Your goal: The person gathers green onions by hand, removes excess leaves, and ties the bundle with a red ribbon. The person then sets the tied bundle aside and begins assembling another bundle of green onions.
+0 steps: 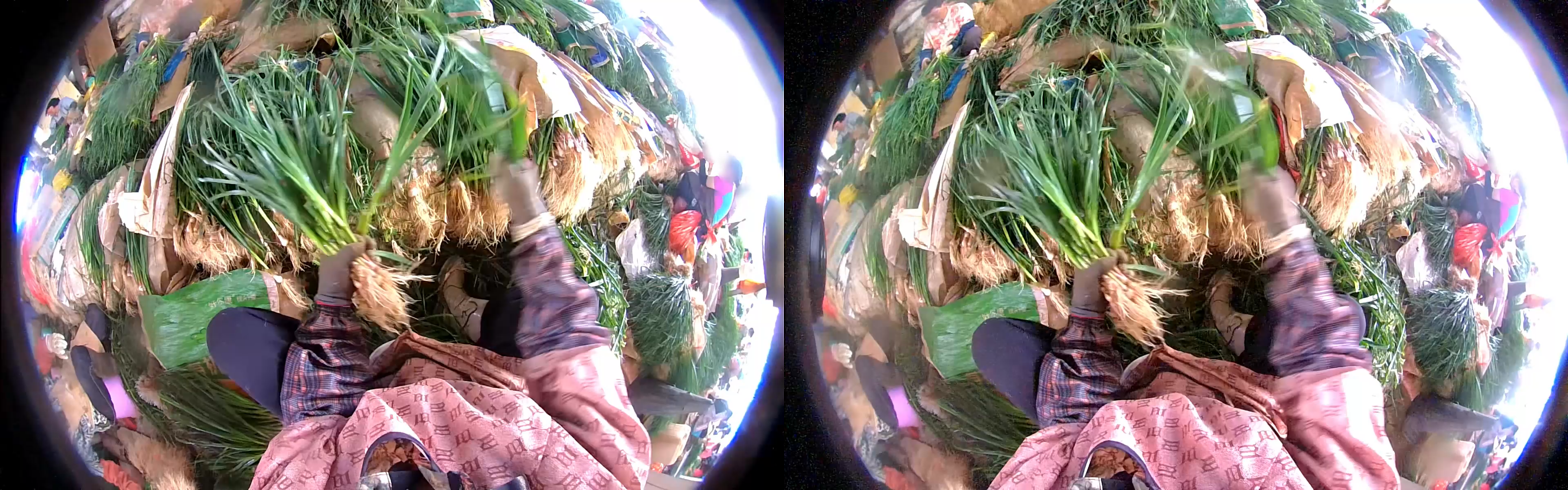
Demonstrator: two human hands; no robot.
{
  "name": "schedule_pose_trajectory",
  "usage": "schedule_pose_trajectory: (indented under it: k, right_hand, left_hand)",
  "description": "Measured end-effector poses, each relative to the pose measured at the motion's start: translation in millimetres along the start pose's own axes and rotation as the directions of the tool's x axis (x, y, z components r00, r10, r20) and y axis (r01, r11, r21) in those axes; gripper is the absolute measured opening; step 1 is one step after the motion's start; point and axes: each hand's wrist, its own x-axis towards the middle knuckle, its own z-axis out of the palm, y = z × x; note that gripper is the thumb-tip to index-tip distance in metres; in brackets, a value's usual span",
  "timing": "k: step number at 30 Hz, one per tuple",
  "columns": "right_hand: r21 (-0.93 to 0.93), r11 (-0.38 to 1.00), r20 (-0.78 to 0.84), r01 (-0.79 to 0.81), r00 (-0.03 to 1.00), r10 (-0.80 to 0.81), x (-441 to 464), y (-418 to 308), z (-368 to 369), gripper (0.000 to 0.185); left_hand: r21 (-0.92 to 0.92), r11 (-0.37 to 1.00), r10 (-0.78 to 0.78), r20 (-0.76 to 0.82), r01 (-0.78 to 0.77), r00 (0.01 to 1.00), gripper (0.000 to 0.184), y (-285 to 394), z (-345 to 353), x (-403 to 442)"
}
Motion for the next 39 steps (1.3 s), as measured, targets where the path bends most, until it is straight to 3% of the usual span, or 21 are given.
schedule_pose_trajectory:
  k: [1,2,3,4,6,8,10,12,14,15,17,20,23,25,30,31,32,34,36,38,39]
  right_hand:
    - [0.289,0.904,0.006,-0.315,0.945,0.327,2.1,10.9,-40.2,0.02]
    - [0.277,0.933,-0.025,-0.229,0.969,0.245,5.0,72.0,-65.9,0.024]
    - [-0.06,0.998,0.035,-0.037,0.999,0.039,-9.2,108.3,-106.4,0.029]
    - [-0.382,0.891,0.073,-0.246,0.953,0.295,-29.9,116.2,-140.1,0.034]
    - [-0.718,0.666,0.235,-0.201,0.831,0.504,-82.9,145.7,-188.4,0.038]
    - [-0.888,0.43,0.437,0.161,0.585,0.683,-115.8,177.8,-207.3,0.062]
    - [-0.891,0.451,0.423,0.039,0.429,0.798,-128.1,170.3,-215.1,0.077]
    - [-0.723,0.683,0.572,0.11,0.649,0.501,-96.5,124.6,-170.3,0.053]
    - [-0.468,0.658,0.833,0.59,0.543,0.105,-54.7,69.9,-91.2,0.018]
    - [-0.398,0.696,0.843,0.597,0.538,0.02,-34.7,58.1,-47.7,0.02]
    - [-0.357,0.904,0.757,0.235,0.639,0.133,-6.8,46.9,54.2,0.026]
    - [-0.353,0.897,0.631,-0.264,0.64,0.437,2.5,75.0,155.4,0.038]
    - [-0.106,0.972,0.357,-0.208,0.905,0.233,-34.2,26.1,122.0,0.039]
    - [-0.019,0.996,0.31,-0.088,0.947,0.089,-58.1,-15.8,89.4,0.031]
    - [0.042,0.983,0.676,0.18,0.719,-0.161,-79.0,-31.0,113.1,0.026]
    - [0.135,0.972,0.728,0.191,0.646,-0.228,-77.7,-24.7,111.3,0.03]
    - [0.374,0.914,0.693,0.155,0.608,-0.387,-79.6,-6.6,111.1,0.032]
    - [0.07,0.975,0.879,-0.209,0.475,0.038,-49.1,-32.6,74.3,0.06]
    - [0.039,0.892,0.848,-0.45,0.487,0.209,-25.3,-37.5,62.7,0.074]
    - [0.531,0.664,0.697,-0.526,0.717,0.01,-22.8,-42.5,65.2,0.076]
    - [0.574,0.492,0.767,-0.654,0.641,-0.043,-11.3,-31.2,93.7,0.064]
  left_hand:
    - [-0.133,0.989,-0.059,0.074,0.069,0.995,0.023,-5.8,-15.2,5.8]
    - [-0.165,0.986,-0.028,0.066,0.038,0.997,0.022,-2.3,-17.2,5.5]
    - [-0.196,0.981,0.001,0.057,0.011,0.998,0.022,0.5,-16.7,4.6]
    - [-0.213,0.975,0.076,0.059,-0.062,0.995,0.022,1.0,-16.0,3.8]
    - [-0.392,0.92,0.082,0.138,-0.022,0.987,0.023,5.3,-8.6,1.7]
    - [-0.484,0.874,0.06,0.179,0.035,0.982,0.02,13.7,5.8,-3.5]
    - [-0.375,0.924,0.035,0.264,0.07,0.964,0.03,2.8,7.7,6.2]
    - [-0.329,0.919,-0.124,0.281,0.217,0.952,0.04,-15.8,8.1,8.4]
    - [-0.377,0.881,-0.174,0.302,0.285,0.937,0.049,-27.4,13.8,2.8]
    - [-0.373,0.882,-0.164,0.328,0.287,0.93,0.05,-31.9,14.1,3.5]
    - [-0.371,0.905,-0.086,0.323,0.21,0.943,0.034,-25.5,19.9,7.4]
    - [-0.474,0.844,-0.103,0.314,0.25,0.944,0.031,-26.8,15.3,8.4]
    - [-0.358,0.897,-0.203,0.183,0.258,0.962,0.033,-35.0,4.0,13.7]
    - [-0.201,0.964,-0.148,0.142,0.175,0.979,0.036,-21.9,20.9,10.9]
    - [0.133,0.975,-0.203,0.22,0.177,0.954,0.034,-19.5,23.6,11.4]
    - [-0.07,0.96,-0.249,0.229,0.271,0.941,0.035,-17.3,28.2,9.1]
    - [-0.044,0.971,-0.217,0.25,0.235,0.944,0.035,-18.7,27.2,10.3]
    - [0.012,0.982,-0.185,0.222,0.188,0.957,0.037,-18.8,30.4,7.5]
    - [-0.149,0.957,-0.221,0.178,0.248,0.959,0.038,-22.6,35.7,5.3]
    - [-0.208,0.947,-0.209,0.17,0.243,0.963,0.038,-23.4,39.8,4.3]
    - [-0.189,0.959,-0.177,0.183,0.211,0.967,0.038,-22.6,38.9,3.1]
